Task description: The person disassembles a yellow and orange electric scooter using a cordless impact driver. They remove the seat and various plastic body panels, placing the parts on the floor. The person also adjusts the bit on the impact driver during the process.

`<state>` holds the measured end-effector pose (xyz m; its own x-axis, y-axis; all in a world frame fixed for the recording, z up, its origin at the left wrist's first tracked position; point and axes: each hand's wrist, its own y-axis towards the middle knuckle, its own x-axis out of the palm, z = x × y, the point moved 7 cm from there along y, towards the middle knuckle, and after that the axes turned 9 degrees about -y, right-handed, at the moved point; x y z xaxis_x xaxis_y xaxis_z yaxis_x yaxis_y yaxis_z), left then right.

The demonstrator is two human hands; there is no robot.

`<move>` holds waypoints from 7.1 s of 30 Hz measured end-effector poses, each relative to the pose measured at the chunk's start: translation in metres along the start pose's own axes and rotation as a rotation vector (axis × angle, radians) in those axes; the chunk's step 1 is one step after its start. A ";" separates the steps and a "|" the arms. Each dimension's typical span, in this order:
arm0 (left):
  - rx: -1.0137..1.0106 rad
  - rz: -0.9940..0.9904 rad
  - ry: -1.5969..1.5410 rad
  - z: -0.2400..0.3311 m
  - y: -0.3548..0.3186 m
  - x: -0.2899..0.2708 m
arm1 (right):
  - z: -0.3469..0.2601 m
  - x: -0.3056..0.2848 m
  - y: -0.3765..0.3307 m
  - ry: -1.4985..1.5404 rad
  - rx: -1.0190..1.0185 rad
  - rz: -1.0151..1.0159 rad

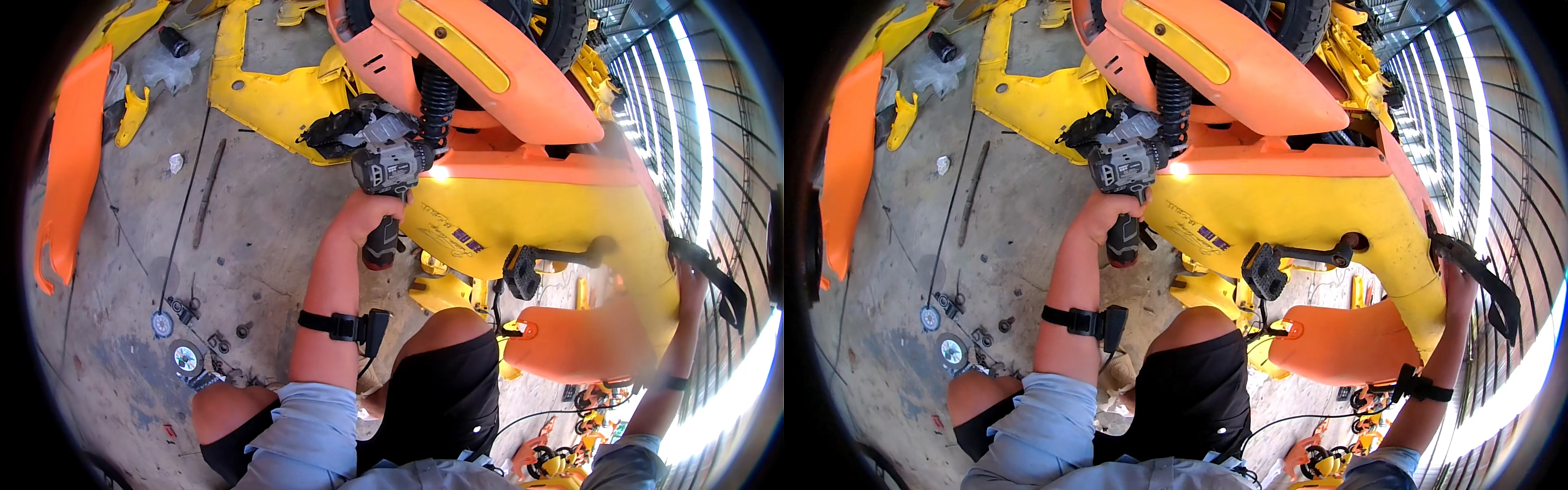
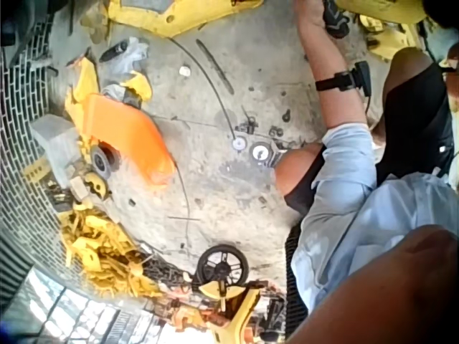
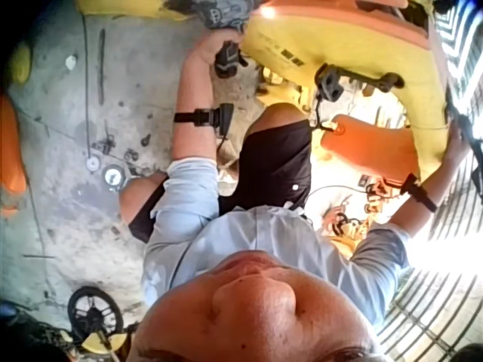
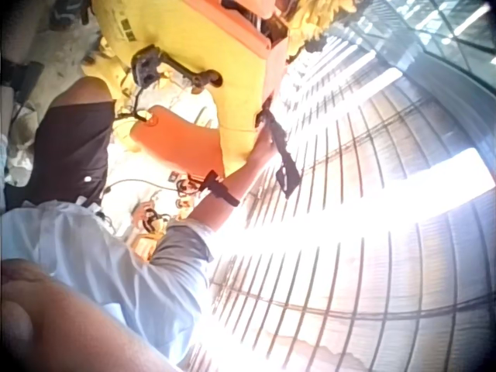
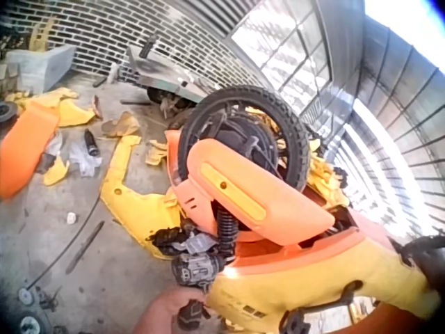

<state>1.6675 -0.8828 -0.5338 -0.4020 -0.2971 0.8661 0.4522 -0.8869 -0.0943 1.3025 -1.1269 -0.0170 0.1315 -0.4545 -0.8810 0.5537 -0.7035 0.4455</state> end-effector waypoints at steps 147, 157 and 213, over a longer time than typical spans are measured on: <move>0.109 0.526 0.284 0.120 -0.263 0.020 | -0.495 0.326 -0.188 1.962 0.581 -1.166; 0.244 0.624 0.601 0.146 -0.283 0.024 | -0.539 0.255 -0.203 1.607 -0.200 -1.215; 0.325 0.529 1.097 0.139 -0.288 0.041 | -0.522 0.243 -0.201 1.808 -0.368 -1.185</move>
<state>1.6312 -0.5901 -0.4034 -0.4906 -0.8633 -0.1181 0.8712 -0.4890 -0.0446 1.6526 -0.8104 -0.4038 -0.0023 0.9952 0.0975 0.9940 0.0129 -0.1082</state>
